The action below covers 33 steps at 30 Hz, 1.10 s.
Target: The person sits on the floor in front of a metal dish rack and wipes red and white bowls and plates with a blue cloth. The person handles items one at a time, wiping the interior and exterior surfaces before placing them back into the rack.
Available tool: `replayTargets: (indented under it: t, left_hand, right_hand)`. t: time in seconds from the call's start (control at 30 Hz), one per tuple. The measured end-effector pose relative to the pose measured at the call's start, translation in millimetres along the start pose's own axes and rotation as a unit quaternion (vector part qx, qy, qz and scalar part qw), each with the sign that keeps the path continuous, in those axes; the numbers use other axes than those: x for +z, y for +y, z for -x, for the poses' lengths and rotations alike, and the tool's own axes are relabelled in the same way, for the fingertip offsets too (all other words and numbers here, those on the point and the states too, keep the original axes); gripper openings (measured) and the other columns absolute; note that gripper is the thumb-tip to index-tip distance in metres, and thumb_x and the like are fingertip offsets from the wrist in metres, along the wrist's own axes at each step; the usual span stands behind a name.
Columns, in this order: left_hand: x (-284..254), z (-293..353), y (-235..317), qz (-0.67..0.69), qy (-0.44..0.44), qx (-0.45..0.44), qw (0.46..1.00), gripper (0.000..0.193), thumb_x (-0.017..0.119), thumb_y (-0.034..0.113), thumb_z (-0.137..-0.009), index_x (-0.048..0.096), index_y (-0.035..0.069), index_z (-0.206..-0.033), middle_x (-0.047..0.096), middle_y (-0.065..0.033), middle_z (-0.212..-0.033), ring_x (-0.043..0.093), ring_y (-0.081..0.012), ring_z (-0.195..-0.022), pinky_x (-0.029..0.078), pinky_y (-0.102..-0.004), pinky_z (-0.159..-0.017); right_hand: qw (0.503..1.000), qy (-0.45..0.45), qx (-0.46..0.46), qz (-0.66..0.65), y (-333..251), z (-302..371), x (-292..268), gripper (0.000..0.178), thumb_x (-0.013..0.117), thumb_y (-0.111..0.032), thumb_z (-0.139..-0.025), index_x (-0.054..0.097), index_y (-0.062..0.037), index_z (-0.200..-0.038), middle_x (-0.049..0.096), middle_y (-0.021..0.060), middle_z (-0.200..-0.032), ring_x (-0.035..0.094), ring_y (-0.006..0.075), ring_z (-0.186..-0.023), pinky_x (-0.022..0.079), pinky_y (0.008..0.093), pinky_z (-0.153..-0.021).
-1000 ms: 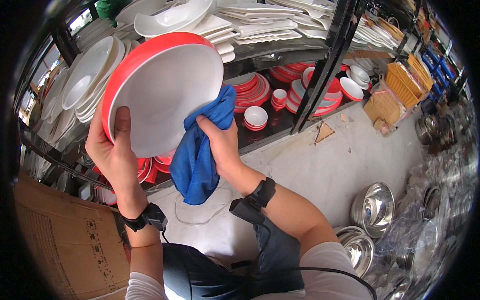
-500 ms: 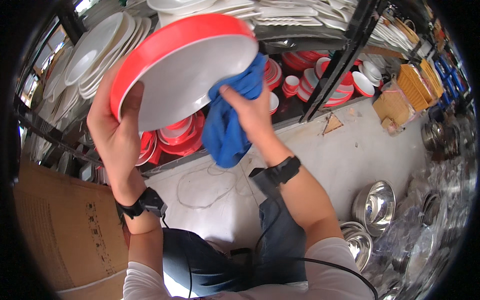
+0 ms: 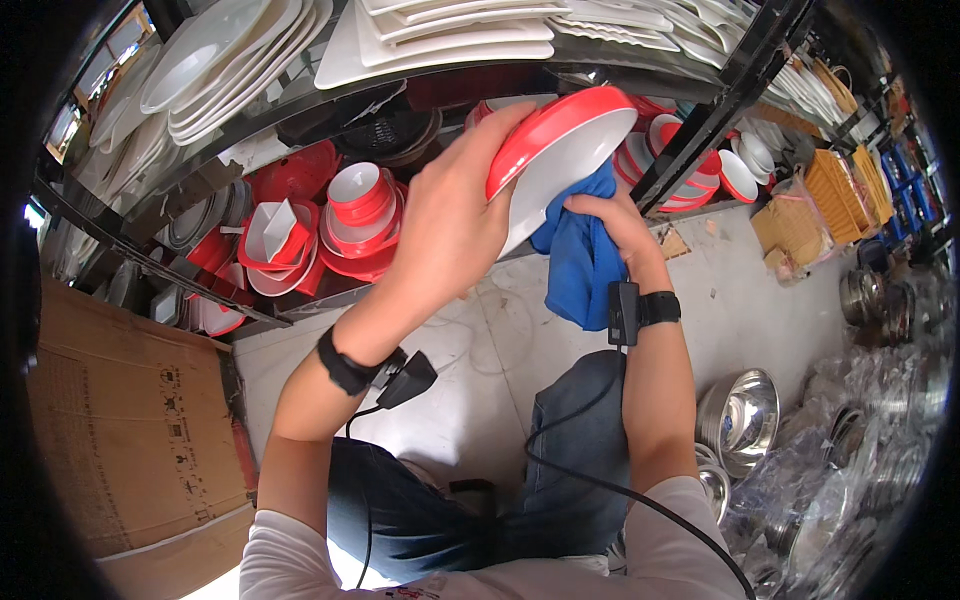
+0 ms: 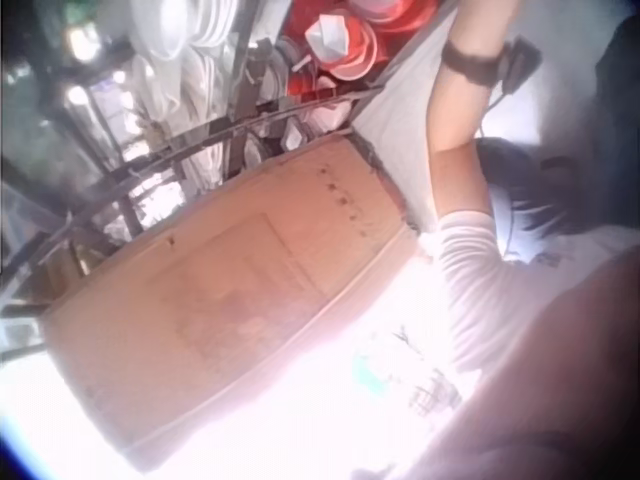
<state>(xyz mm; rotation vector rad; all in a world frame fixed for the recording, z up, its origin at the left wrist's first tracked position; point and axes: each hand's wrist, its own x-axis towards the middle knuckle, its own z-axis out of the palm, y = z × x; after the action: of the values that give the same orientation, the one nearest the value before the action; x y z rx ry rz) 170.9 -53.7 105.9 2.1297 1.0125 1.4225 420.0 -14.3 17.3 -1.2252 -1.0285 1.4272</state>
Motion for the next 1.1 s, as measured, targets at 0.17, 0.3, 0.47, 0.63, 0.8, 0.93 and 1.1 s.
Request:
replayTargets:
  t: [0.17, 0.3, 0.47, 0.63, 0.8, 0.93, 1.1]
  left_hand:
    - [63, 16, -65, 0.101, 0.022, -0.173, 0.979, 0.042, 0.061, 0.008, -0.103, 0.053, 0.003, -0.144, 0.068, -0.0221, -0.132, 0.07, -0.0375, -0.116, 0.056, -0.0427, -0.094]
    - [81, 22, -118, 0.346, 0.041, -0.405, 0.845, 0.038, 0.057, 0.015, -0.108, 0.052, 0.0, -0.143, 0.067, -0.0189, -0.131, 0.07, -0.0291, -0.113, 0.058, -0.0428, -0.094]
    - [85, 48, -224, 0.361, 0.127, -0.537, 0.752, 0.049, 0.056, 0.025, -0.111, 0.044, -0.006, -0.147, 0.064, -0.0227, -0.132, 0.071, -0.0354, -0.111, 0.063, -0.0516, -0.092]
    - [81, 51, -257, 0.307, 0.131, -0.55, 0.765, 0.049, 0.061, 0.021, -0.107, 0.046, -0.007, -0.145, 0.065, -0.0231, -0.133, 0.071, -0.0366, -0.11, 0.062, -0.0516, -0.091]
    - [128, 69, -280, 0.227, 0.055, -0.479, 0.846, 0.051, 0.069, 0.012, -0.098, 0.05, -0.009, -0.141, 0.066, -0.025, -0.132, 0.071, -0.0374, -0.11, 0.061, -0.0505, -0.091]
    - [87, 105, -314, 0.251, 0.036, -0.546, 0.799, 0.051, 0.063, 0.014, -0.1, 0.049, -0.008, -0.144, 0.066, -0.0262, -0.131, 0.07, -0.0405, -0.114, 0.06, -0.0566, -0.093]
    - [108, 125, -334, 0.258, -0.005, -0.588, 0.767, 0.049, 0.053, 0.014, -0.1, 0.051, -0.013, -0.141, 0.065, -0.0271, -0.133, 0.072, -0.0441, -0.109, 0.064, -0.0638, -0.078]
  right_hand:
    - [0.992, 0.035, 0.077, 0.096, 19, -7, -26, 0.061, 0.077, -0.015, -0.08, 0.062, 0.0022, -0.137, 0.072, 0.0135, -0.119, 0.071, 0.0257, -0.102, 0.057, 0.0383, -0.095]
    - [0.975, 0.07, 0.124, 0.169, 30, -10, -28, 0.059, 0.079, -0.018, -0.08, 0.065, 0.0025, -0.133, 0.073, 0.0139, -0.112, 0.071, 0.0253, -0.095, 0.058, 0.0385, -0.087]
    - [0.974, 0.016, 0.168, 0.149, 61, -29, -10, 0.047, 0.079, -0.016, -0.079, 0.068, 0.0062, -0.119, 0.072, 0.0156, -0.101, 0.072, 0.0276, -0.081, 0.061, 0.0418, -0.075]
    - [0.963, 0.067, 0.193, 0.174, 112, -65, -1, 0.045, 0.078, -0.015, -0.073, 0.072, 0.0116, -0.109, 0.075, 0.0224, -0.104, 0.075, 0.0328, -0.088, 0.061, 0.043, -0.079]
    - [0.928, 0.159, 0.16, 0.296, 136, -81, -26, 0.05, 0.082, -0.021, -0.071, 0.075, 0.0097, -0.11, 0.077, 0.0236, -0.109, 0.077, 0.0328, -0.098, 0.059, 0.04, -0.087]
    - [0.919, 0.12, 0.153, 0.342, 131, -82, 29, 0.048, 0.082, -0.025, -0.072, 0.077, 0.0067, -0.108, 0.078, 0.0223, -0.105, 0.076, 0.0328, -0.1, 0.057, 0.0397, -0.088]
    - [0.896, 0.154, 0.146, 0.391, 126, -85, 30, 0.049, 0.084, -0.025, -0.072, 0.077, 0.0078, -0.109, 0.078, 0.0235, -0.108, 0.077, 0.0354, -0.101, 0.059, 0.0403, -0.088]
